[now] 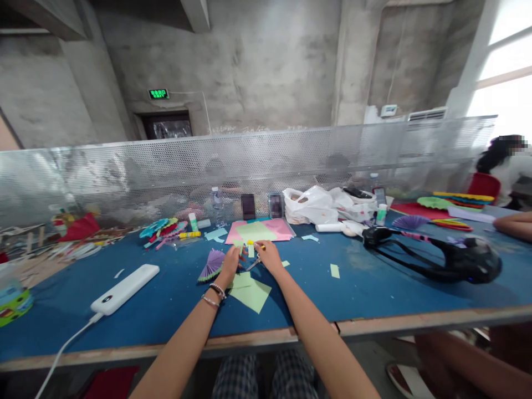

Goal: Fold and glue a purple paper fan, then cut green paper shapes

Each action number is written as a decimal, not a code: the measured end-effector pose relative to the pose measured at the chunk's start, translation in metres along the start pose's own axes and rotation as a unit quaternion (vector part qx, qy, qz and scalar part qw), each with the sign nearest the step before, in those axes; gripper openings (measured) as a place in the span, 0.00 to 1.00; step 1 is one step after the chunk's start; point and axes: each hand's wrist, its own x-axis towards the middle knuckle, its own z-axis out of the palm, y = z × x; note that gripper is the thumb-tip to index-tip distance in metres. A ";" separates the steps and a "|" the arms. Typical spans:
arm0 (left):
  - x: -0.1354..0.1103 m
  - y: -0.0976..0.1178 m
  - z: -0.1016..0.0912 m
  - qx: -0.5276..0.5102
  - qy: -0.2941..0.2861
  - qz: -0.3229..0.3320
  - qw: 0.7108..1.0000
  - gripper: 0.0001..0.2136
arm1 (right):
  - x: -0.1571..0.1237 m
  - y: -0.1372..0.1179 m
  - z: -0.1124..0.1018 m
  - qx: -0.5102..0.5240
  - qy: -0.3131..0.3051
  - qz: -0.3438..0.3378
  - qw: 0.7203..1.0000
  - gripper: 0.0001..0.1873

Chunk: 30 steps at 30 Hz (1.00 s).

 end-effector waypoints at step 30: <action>-0.004 0.007 -0.001 -0.011 -0.024 0.021 0.999 0.14 | -0.008 -0.004 -0.003 -0.051 0.036 -0.118 0.991 0.13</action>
